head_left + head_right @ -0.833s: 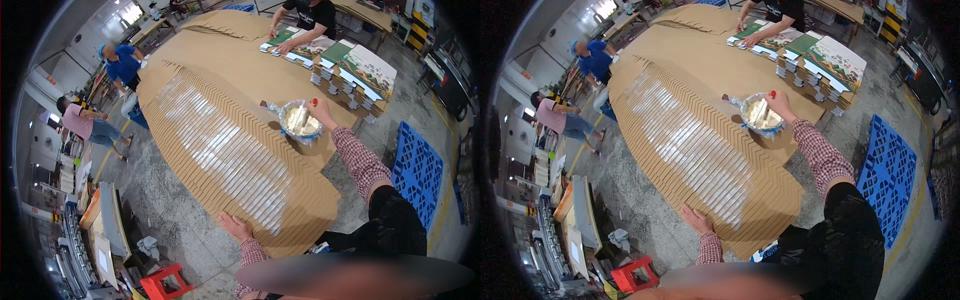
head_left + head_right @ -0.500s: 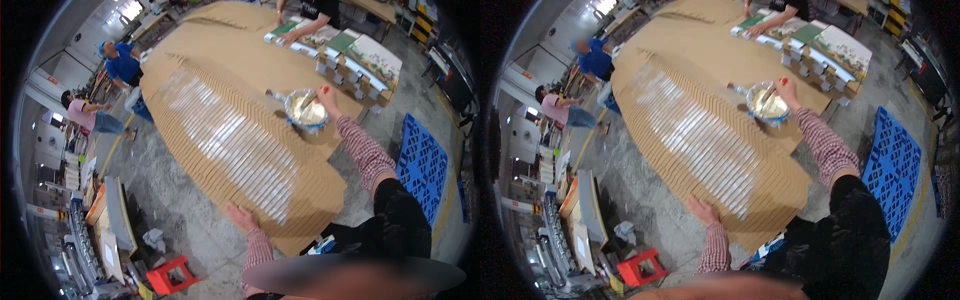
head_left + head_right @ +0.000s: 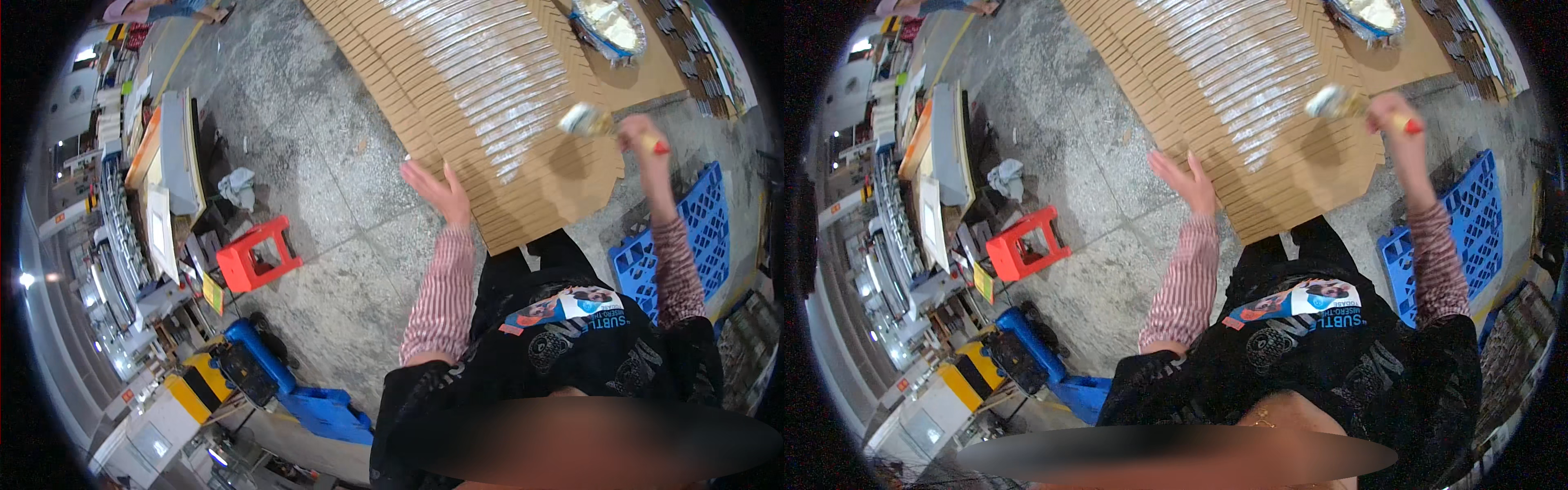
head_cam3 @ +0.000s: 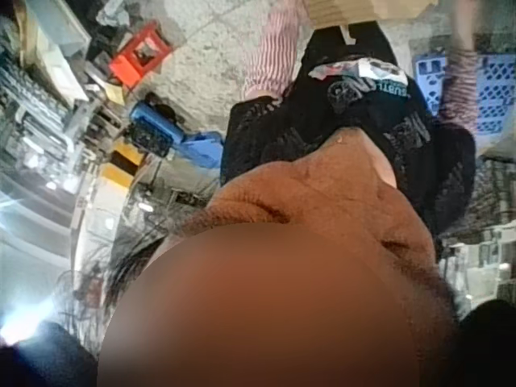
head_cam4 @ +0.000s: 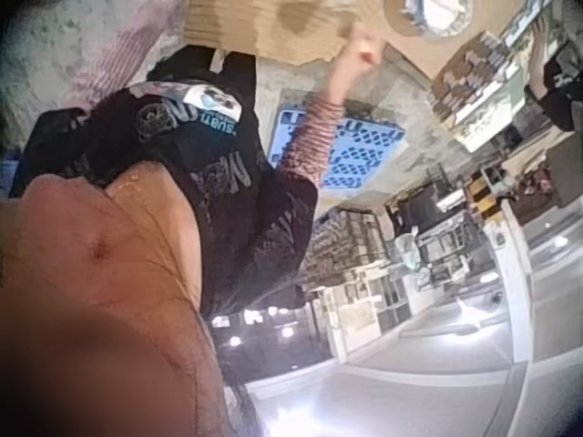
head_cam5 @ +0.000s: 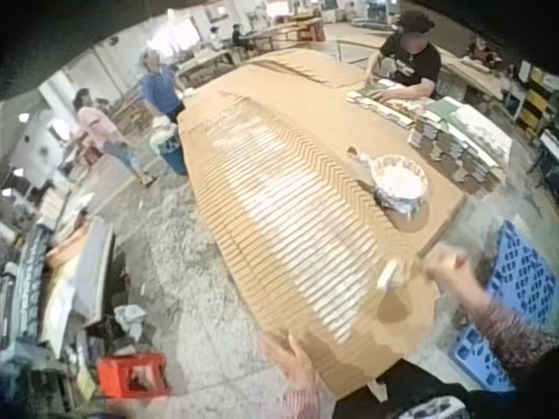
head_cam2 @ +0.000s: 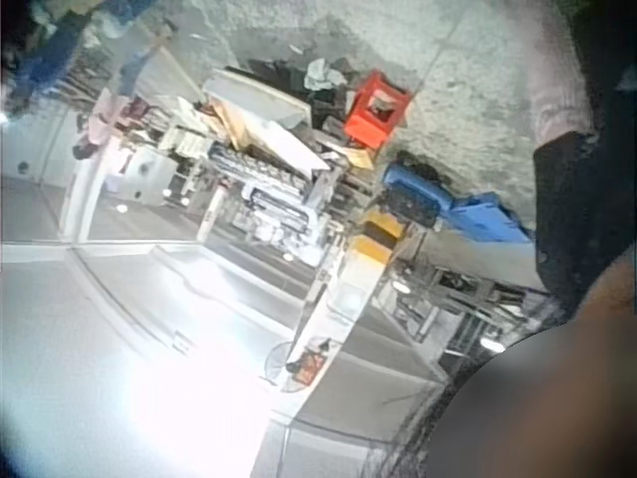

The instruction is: Apply adhesive or white paint to a stack of fan-folded cardboard products using a brush.

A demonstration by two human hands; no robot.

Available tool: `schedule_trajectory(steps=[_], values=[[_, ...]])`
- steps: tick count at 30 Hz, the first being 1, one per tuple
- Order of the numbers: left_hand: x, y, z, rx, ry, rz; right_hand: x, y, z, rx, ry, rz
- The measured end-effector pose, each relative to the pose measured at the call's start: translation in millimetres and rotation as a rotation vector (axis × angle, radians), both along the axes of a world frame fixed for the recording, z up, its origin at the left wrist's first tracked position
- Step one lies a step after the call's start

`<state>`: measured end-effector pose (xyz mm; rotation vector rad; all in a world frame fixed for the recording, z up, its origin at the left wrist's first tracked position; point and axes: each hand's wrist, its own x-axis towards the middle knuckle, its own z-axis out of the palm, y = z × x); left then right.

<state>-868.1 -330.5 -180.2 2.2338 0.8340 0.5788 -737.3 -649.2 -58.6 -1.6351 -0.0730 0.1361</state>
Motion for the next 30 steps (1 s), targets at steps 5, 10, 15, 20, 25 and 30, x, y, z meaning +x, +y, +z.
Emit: schedule_trajectory(steps=[5, 10, 15, 20, 25, 30], values=[[-152.6, -62.2, -51.2, -0.861, 0.111, 0.23, -28.1, 93.3, 8.1, -0.059, -0.229, 0.194], [-133.5, -76.5, -7.6, -1.407, 0.278, 0.141, -53.8, 78.5, -21.0, -0.302, -0.564, 0.209], [-129.2, -75.5, -4.2, -1.33, 0.282, 0.133, -147.6, 20.7, -21.5, -0.421, -0.418, 0.366], [-129.0, -82.0, -10.0, -1.306, 0.229, 0.18, -100.2, 59.7, -10.0, -0.242, -0.559, 0.254], [-120.9, -86.7, -10.8, -1.312, 0.162, 0.148, -76.0, 84.0, -31.9, -0.289, -0.478, 0.24], [-132.5, -80.5, -17.8, -1.347, 0.152, 0.187, -145.7, 34.5, -36.9, -0.41, -0.423, 0.43]])
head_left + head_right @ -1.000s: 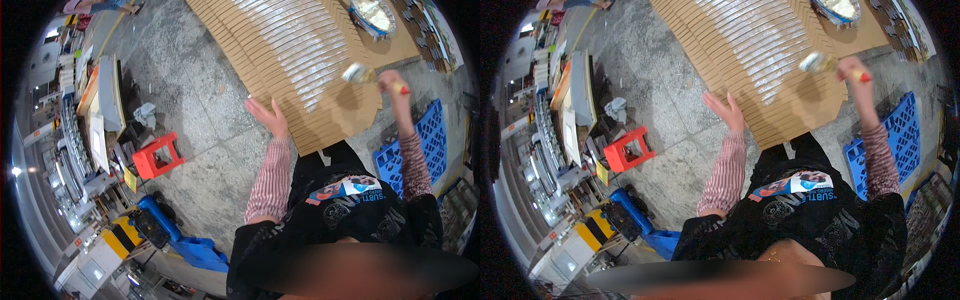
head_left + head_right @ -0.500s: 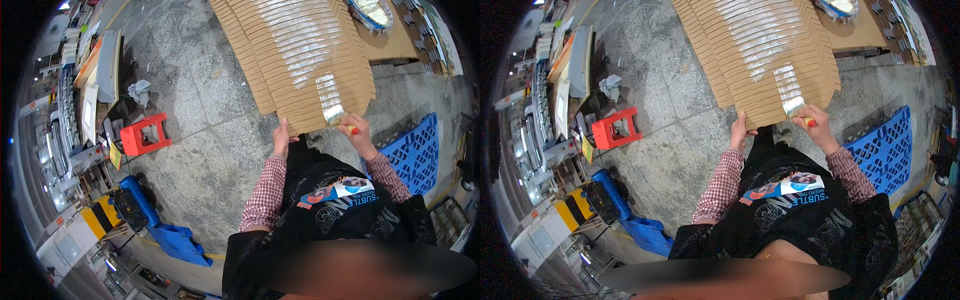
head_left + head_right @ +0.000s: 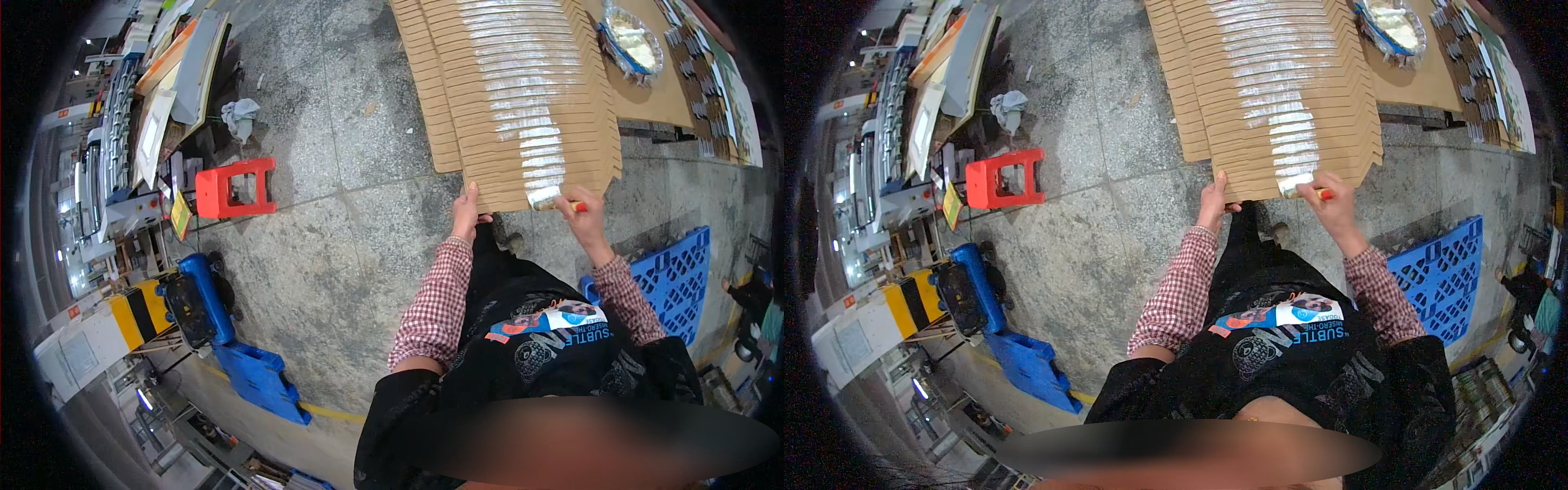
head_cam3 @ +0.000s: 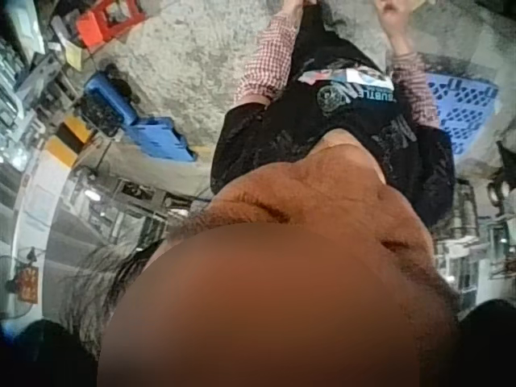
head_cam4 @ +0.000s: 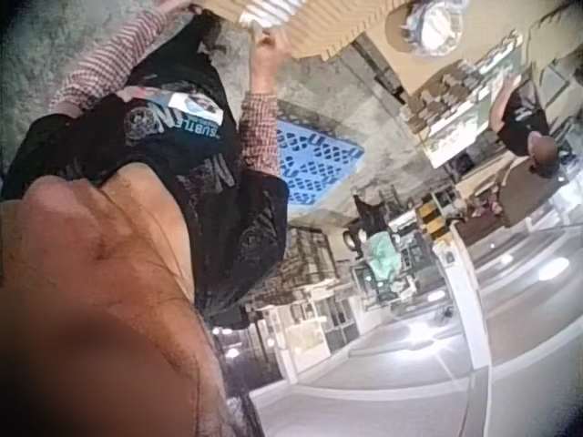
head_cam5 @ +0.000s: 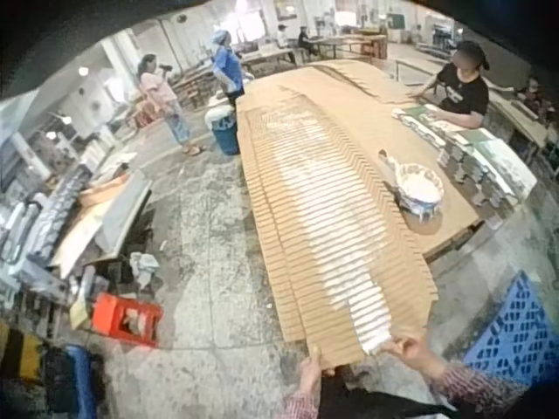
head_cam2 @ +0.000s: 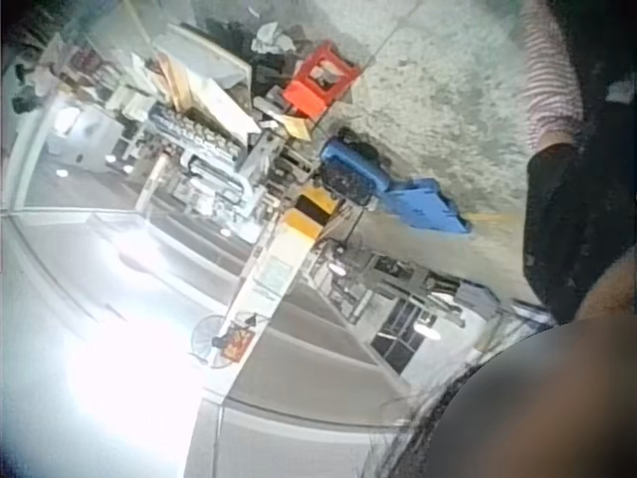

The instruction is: Apply adhesive or white paint to a stack of fan-folded cardboard products using a brush.

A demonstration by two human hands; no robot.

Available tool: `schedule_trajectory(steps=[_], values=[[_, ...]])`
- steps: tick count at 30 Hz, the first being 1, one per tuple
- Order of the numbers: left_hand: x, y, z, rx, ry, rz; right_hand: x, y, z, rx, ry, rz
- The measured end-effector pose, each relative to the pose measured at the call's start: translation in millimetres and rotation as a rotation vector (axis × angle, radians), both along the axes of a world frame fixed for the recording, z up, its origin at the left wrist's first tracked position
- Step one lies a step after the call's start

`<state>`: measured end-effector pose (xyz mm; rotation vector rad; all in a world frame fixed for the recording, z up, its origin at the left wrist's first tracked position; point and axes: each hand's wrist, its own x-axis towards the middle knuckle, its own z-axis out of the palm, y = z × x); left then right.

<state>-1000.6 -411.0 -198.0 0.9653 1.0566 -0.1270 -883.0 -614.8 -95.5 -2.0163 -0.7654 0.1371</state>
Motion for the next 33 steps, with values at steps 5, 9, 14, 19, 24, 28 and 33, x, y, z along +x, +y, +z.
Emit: schedule_trajectory(steps=[5, 9, 14, 19, 24, 28, 33], values=[[8.6, -3.8, -14.7, 0.173, -0.073, -0.028, 55.7, 55.1, 15.3, 0.291, 0.209, -0.216], [12.5, -4.5, -14.6, 0.164, 0.059, -0.082, 48.6, 71.8, 2.9, 0.171, -0.18, -0.049], [11.4, -4.0, -6.1, 0.15, 0.051, -0.029, -10.3, 14.0, -3.5, -0.101, 0.116, 0.06], [15.6, -6.5, -3.3, 0.183, 0.067, -0.056, 44.9, 76.1, 19.2, 0.221, 0.021, -0.109], [15.1, -8.3, 2.7, 0.124, -0.001, 0.022, 22.7, 67.8, 1.5, 0.118, -0.088, 0.017], [11.9, -5.9, -2.9, 0.07, -0.002, 0.051, -0.6, 42.1, 9.3, 0.024, -0.04, 0.146], [13.6, -7.8, -2.8, 0.005, -0.083, 0.055, 36.7, 76.1, 15.9, 0.226, -0.039, -0.035]])
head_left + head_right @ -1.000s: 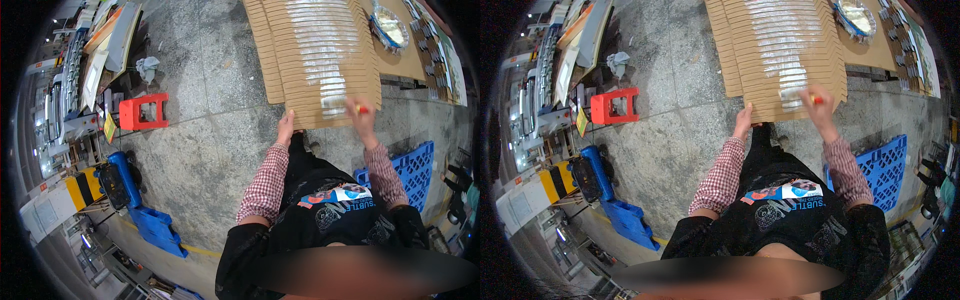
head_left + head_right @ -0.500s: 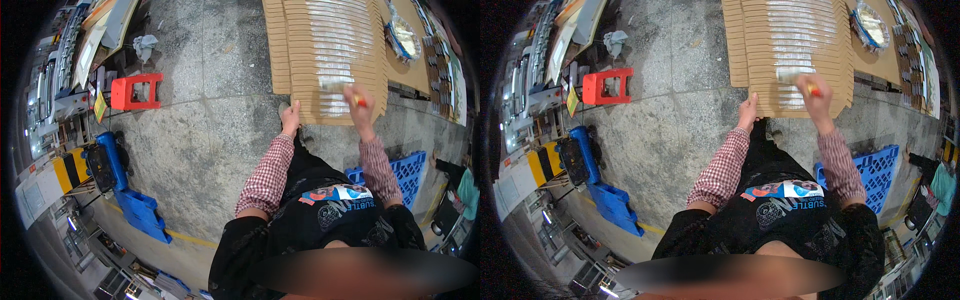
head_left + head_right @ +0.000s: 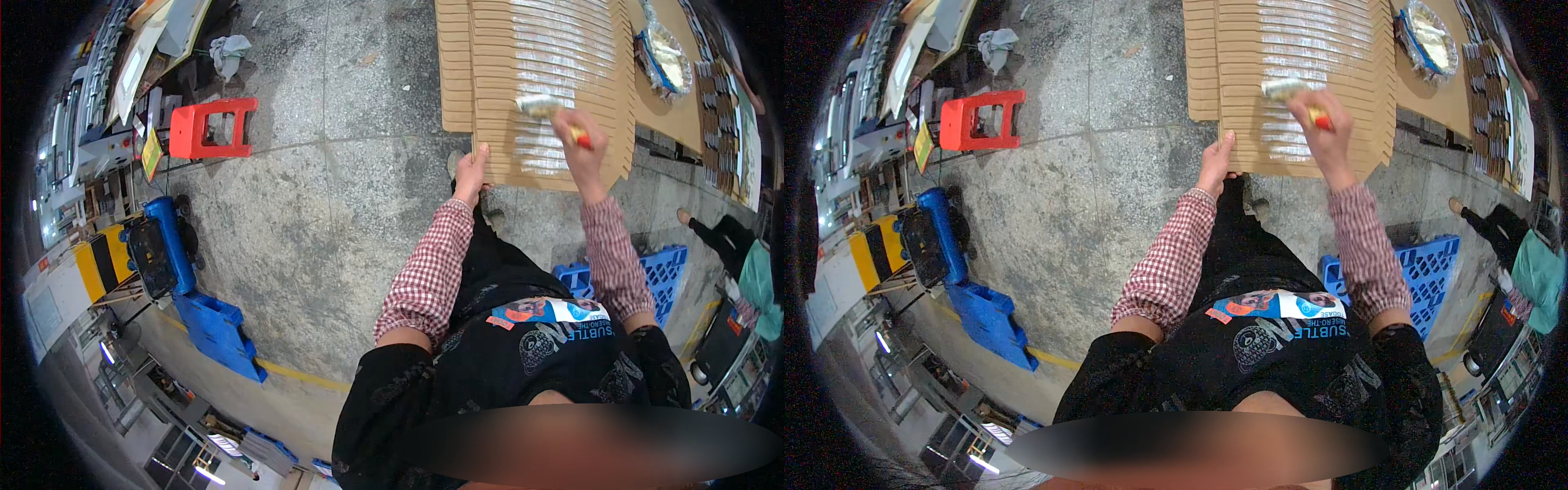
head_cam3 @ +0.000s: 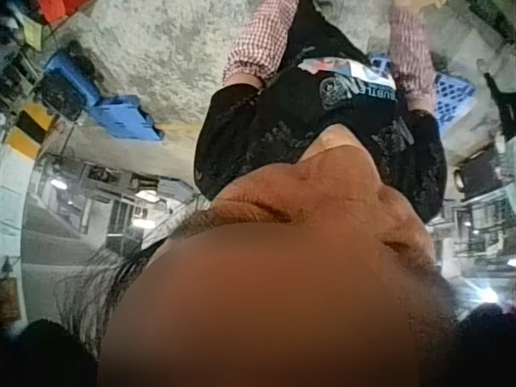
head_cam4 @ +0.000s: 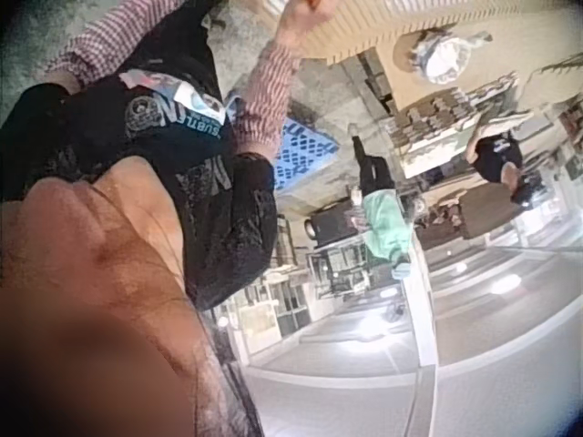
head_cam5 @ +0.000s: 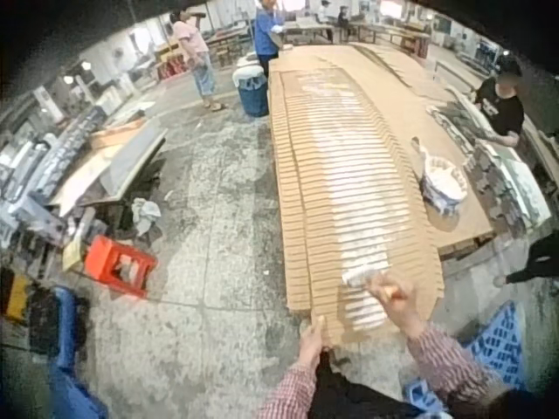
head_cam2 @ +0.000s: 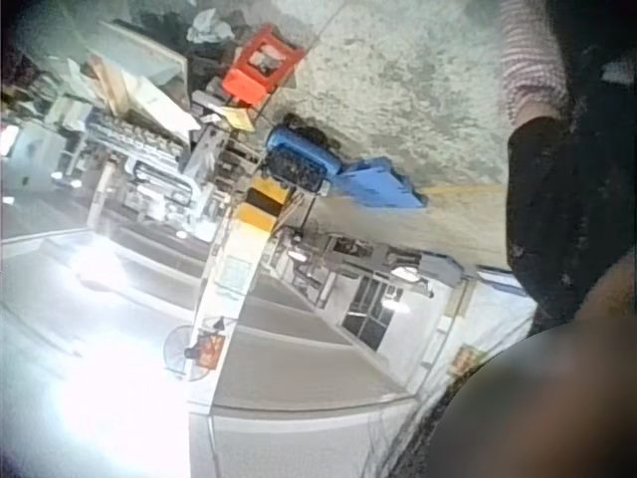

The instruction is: Apply adhesive or white paint to a stack of fan-folded cardboard products using a brush.

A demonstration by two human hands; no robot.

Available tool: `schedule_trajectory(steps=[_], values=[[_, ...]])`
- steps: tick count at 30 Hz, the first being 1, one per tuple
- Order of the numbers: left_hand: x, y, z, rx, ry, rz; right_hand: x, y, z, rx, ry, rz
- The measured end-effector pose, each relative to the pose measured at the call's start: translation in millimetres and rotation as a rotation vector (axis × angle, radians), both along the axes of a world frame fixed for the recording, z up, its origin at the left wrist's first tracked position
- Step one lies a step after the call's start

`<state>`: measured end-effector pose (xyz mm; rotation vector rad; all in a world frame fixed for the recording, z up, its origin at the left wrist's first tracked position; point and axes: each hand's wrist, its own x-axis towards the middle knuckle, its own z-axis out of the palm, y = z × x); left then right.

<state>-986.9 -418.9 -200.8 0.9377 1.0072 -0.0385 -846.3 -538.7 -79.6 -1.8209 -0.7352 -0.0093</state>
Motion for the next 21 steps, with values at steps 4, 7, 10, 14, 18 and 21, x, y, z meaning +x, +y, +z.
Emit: schedule_trajectory(steps=[4, 7, 10, 14, 18, 21], values=[[2.1, -0.4, -0.6, 0.033, 0.043, -0.028, -18.6, -18.4, -25.8, -0.168, -0.121, 0.069], [-1.3, 0.7, 2.2, 0.069, 0.074, -0.008, -69.5, -56.2, -15.5, -0.287, 0.009, 0.172], [-0.4, -0.4, 0.1, 0.05, 0.049, 0.021, -77.8, -71.0, -3.9, -0.207, 0.078, 0.154], [5.5, -5.2, 1.1, 0.048, 0.002, 0.035, -56.3, -41.7, 6.1, -0.105, 0.094, -0.025], [6.7, -1.4, -5.9, 0.075, 0.015, 0.053, -83.0, -65.5, -16.1, -0.213, 0.058, 0.127], [3.9, -0.8, -6.0, 0.066, 0.014, 0.046, -86.1, -82.6, -5.1, -0.178, 0.203, 0.135]])
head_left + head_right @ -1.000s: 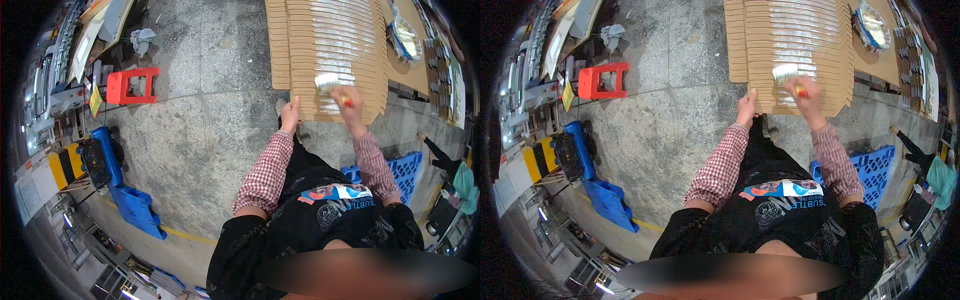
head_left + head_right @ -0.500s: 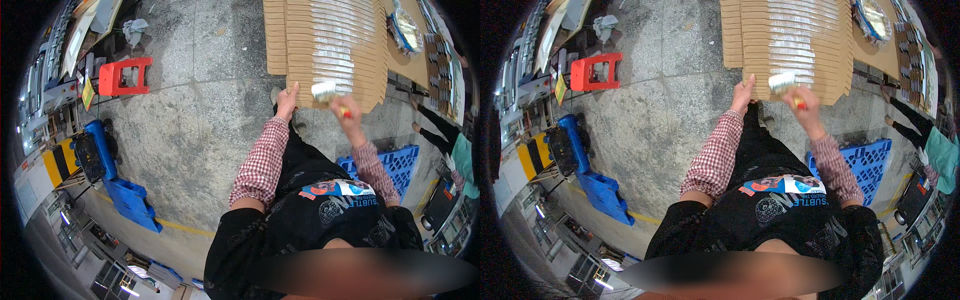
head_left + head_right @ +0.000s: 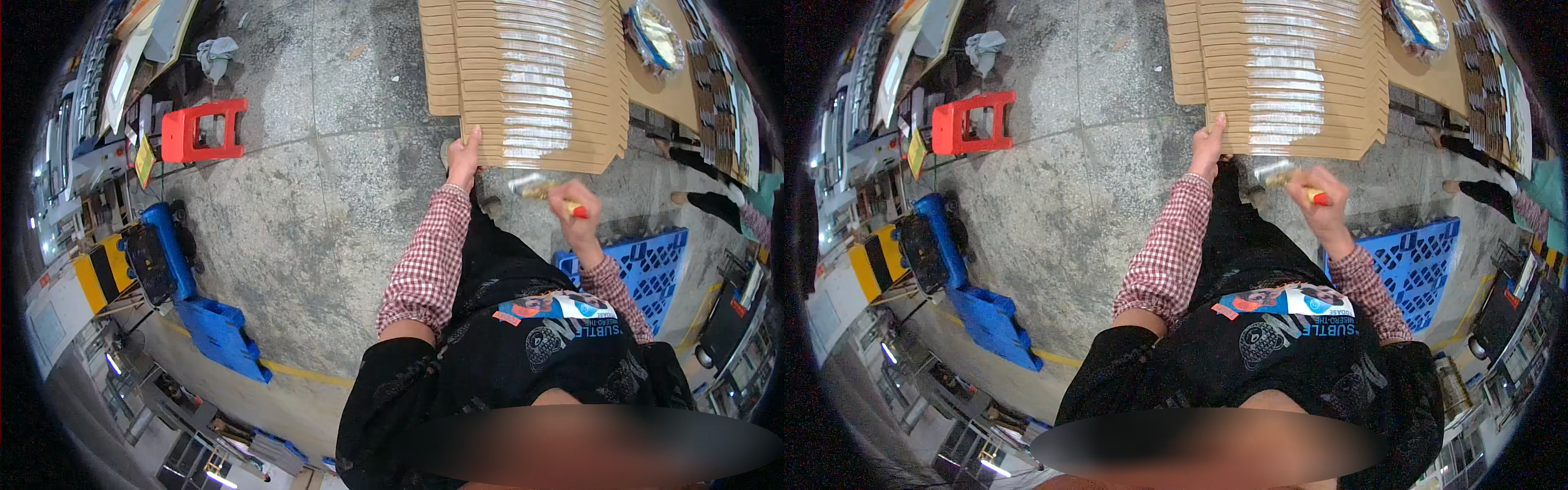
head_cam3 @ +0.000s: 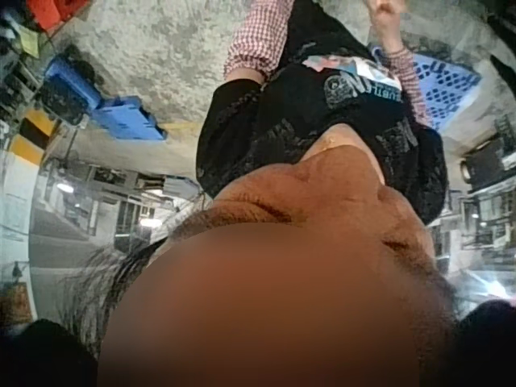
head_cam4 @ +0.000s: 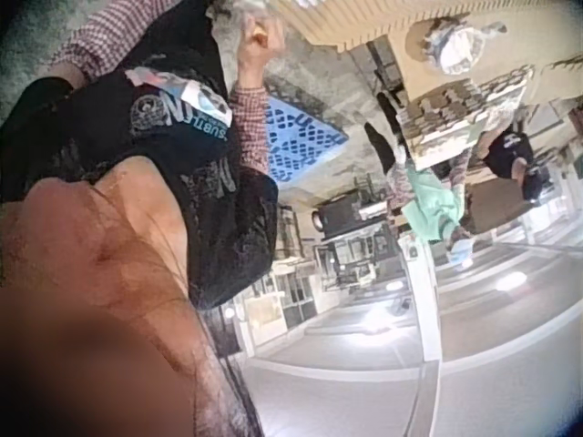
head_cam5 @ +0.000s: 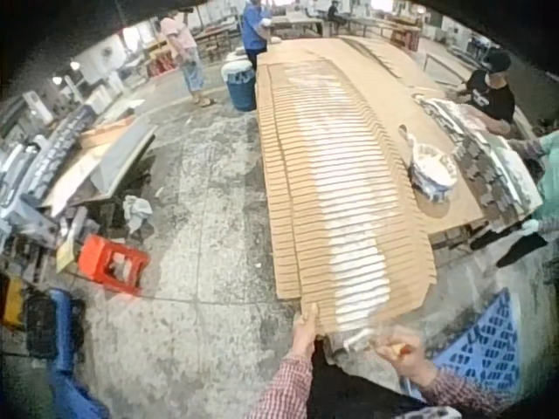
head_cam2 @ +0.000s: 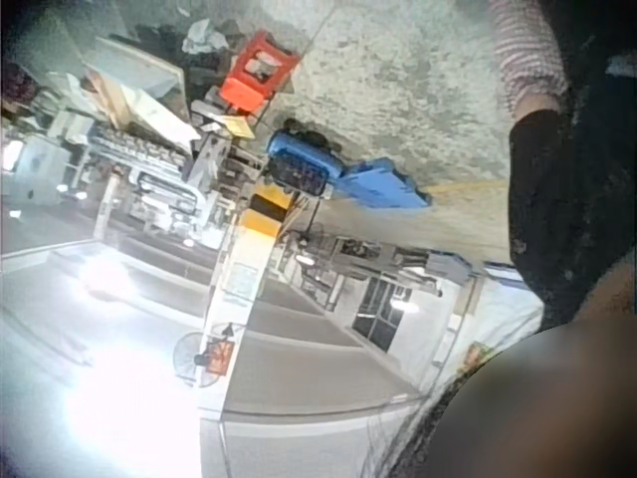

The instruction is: Apply adhesive or white paint to a stack of fan-folded cardboard products using a brush.

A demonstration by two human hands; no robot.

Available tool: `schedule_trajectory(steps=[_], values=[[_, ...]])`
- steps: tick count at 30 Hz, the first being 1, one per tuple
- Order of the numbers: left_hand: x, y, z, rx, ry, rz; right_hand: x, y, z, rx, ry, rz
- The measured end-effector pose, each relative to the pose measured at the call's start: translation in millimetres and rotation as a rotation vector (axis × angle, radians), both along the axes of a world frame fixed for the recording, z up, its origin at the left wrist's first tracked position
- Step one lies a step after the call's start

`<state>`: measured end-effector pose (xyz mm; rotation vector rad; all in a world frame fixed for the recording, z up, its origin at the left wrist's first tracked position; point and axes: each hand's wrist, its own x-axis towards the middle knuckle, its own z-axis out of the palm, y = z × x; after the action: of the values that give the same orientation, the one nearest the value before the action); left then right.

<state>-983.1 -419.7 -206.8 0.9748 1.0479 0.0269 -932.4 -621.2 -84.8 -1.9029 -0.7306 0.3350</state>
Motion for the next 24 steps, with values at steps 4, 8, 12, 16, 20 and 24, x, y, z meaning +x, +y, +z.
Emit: schedule_trajectory(steps=[4, 8, 12, 16, 20, 24], values=[[4.8, -2.2, -5.2, 0.005, -0.094, 0.068, 33.5, 27.9, 12.9, 0.108, -0.088, -0.197], [1.1, 2.1, -5.8, 0.003, -0.025, -0.033, 22.1, -10.9, -16.1, -0.145, 0.062, -0.079], [-9.8, 8.1, -1.5, -0.04, -0.032, -0.101, 73.7, -7.9, 11.9, 0.083, 0.202, -0.299], [0.0, 3.5, 9.3, -0.08, 0.015, -0.171, 166.5, 26.5, 13.4, 0.325, 0.01, -0.464], [-10.5, 12.9, -17.0, 0.136, 0.0, -0.132, 173.4, 17.5, -25.1, 0.132, -0.019, -0.387], [-1.4, 11.9, 11.1, -0.076, 0.061, -0.177, 105.6, -24.9, -21.6, 0.019, 0.105, -0.447]])
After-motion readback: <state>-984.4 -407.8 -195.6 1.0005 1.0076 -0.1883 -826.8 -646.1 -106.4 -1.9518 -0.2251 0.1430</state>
